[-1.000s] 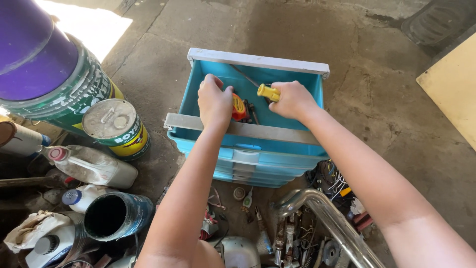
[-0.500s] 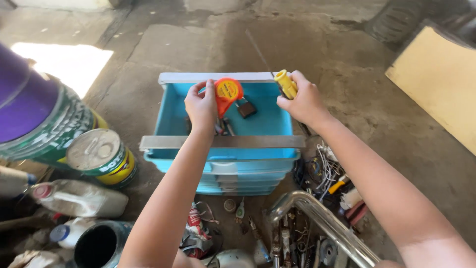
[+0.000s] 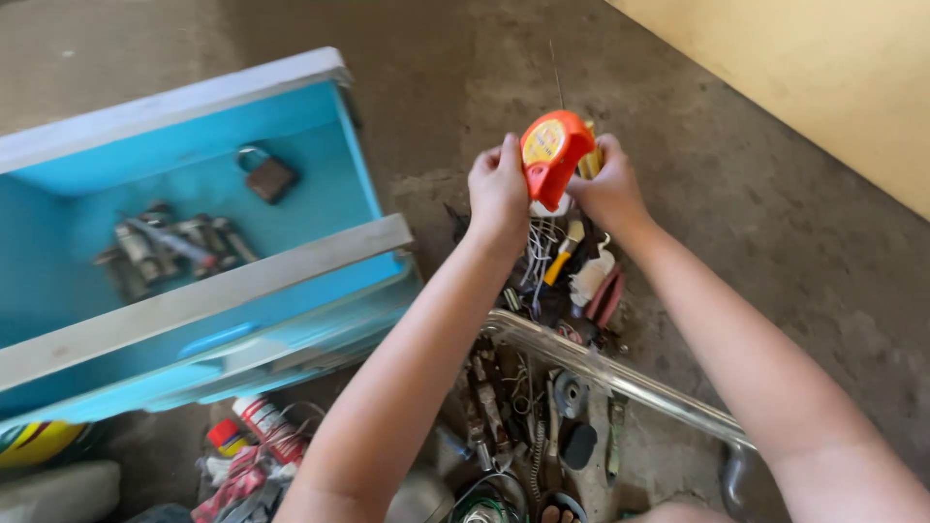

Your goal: Clean and organize a small set of plastic storage drawers.

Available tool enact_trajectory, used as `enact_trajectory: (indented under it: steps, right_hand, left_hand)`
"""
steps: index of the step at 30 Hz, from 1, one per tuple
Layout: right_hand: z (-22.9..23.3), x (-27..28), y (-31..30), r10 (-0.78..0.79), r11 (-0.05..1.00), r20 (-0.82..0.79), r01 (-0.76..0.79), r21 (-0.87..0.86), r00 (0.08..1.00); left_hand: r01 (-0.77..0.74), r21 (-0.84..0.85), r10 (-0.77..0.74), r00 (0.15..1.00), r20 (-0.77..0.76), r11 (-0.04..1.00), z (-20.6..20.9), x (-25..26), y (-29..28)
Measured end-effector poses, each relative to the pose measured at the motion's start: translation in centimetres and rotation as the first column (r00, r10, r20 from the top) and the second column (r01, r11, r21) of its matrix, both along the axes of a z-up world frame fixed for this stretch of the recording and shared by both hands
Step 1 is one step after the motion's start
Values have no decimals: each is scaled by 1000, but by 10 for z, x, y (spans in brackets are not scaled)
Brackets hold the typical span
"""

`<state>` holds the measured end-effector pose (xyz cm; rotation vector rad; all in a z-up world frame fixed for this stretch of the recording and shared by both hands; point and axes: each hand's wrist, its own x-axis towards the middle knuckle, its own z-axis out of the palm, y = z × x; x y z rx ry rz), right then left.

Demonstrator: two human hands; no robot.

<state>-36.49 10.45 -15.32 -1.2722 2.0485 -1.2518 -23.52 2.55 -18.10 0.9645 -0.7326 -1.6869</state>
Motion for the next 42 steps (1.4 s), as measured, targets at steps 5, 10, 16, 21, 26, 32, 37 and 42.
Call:
enact_trajectory:
  steps: [5,10,16,21,26,32,37,42]
  right_hand:
    - [-122,-60,42,-111,986,-89,121,117,990]
    - [-222,-83,78,-249,933,-12,243,267,969]
    - [-236,-50,83,-533,745,241,315,588,811]
    - [-344,-59,64,-549,802,109,485,349,829]
    - [-361,-61,54,-532,837,333,422,349,778]
    - [-373,-76,54,-405,904,138,372,210,904]
    - [-320,-77,39,-340,930,316,367,-26,886]
    - [-161,-43,14,-213,931,609,348,-112,764]
  left_hand:
    - [168,291,-153,986,-73,942,-88,-22,39]
    - [233,345,-285,953,108,909,-171,-32,61]
    - [171,203,-251,838,485,964,-287,-59,56]
    - [86,171,-179,724,666,982,-323,-78,49]
    - [221,178,-283,769,573,959,-349,-83,46]
    - [318,267,-408,802,437,910,-289,-70,49]
    - [284,192,-332,895,297,939,-236,-59,39]
    - [196,62,-198,980,29,979,-129,-46,26]
